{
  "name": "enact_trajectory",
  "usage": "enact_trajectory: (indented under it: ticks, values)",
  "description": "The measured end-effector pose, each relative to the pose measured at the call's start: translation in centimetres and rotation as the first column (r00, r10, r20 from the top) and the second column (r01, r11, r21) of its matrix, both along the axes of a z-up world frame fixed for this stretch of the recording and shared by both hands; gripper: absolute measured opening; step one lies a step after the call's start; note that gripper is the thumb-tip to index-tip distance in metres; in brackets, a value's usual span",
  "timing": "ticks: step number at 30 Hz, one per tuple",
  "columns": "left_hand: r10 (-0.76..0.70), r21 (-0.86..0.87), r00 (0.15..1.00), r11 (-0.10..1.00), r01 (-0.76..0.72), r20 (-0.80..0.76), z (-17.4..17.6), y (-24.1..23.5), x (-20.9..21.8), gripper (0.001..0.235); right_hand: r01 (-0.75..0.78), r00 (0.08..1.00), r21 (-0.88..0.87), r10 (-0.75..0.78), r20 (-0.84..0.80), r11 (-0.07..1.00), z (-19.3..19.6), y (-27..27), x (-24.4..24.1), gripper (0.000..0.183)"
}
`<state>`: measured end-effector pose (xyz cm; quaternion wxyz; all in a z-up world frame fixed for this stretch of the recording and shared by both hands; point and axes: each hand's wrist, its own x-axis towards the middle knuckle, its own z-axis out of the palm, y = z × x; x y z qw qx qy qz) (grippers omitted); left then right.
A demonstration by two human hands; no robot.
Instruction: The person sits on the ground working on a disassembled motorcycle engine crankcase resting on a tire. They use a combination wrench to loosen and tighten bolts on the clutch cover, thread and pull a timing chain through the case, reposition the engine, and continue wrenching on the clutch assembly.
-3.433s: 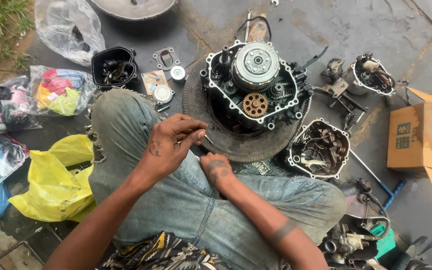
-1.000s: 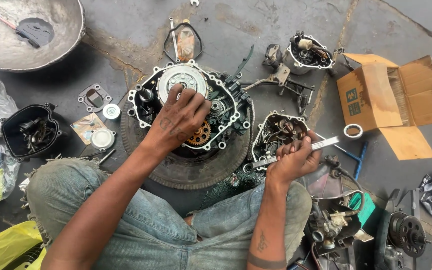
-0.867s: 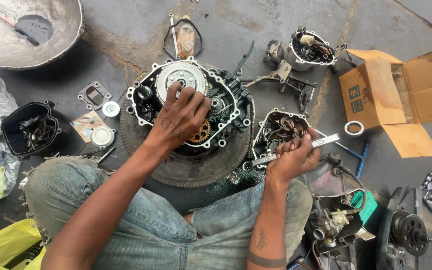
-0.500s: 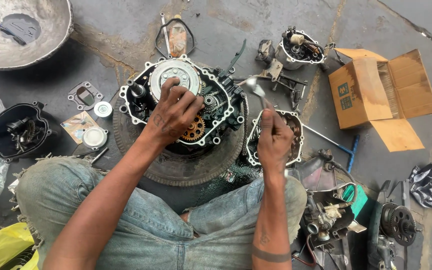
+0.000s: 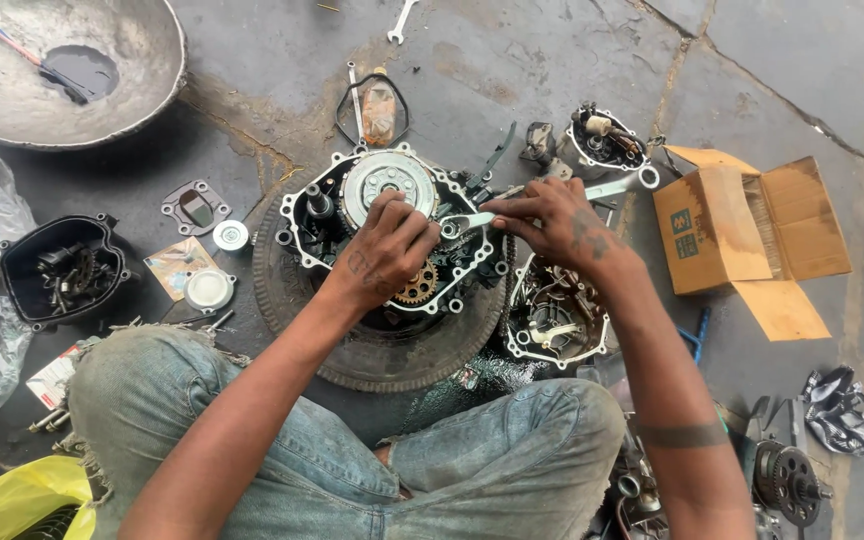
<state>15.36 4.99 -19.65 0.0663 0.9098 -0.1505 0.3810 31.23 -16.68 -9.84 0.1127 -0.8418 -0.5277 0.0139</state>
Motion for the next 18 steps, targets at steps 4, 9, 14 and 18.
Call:
enact_trajectory:
  ticks: [4, 9, 14, 18]
  values:
    - [-0.009, -0.018, 1.000, 1.000, 0.009, 0.021, 0.2, 0.0, 0.0, 0.021, 0.058, 0.998, -0.284, -0.055, 0.021, 0.957, 2.3, 2.6, 1.1, 0.037]
    - [-0.016, -0.035, 1.000, 0.999, 0.015, -0.009, 0.2, -0.1, 0.0, 0.017, 0.000, 0.994, -0.538, 0.057, 0.089, 0.843, 3.6, 4.3, 1.8, 0.038]
    - [0.010, 0.014, 1.000, 1.000, -0.010, -0.017, 0.0, -0.2, 0.0, 0.016, -0.012, 0.999, -0.550, 0.031, 0.024, 0.835, 2.2, 2.5, 1.0, 0.046]
    - [0.017, 0.034, 1.000, 0.999, -0.017, -0.003, -0.1, -0.3, -0.1, 0.015, -0.050, 0.995, -0.312, 0.073, 0.063, 0.949, 1.4, 1.3, 0.3, 0.044]
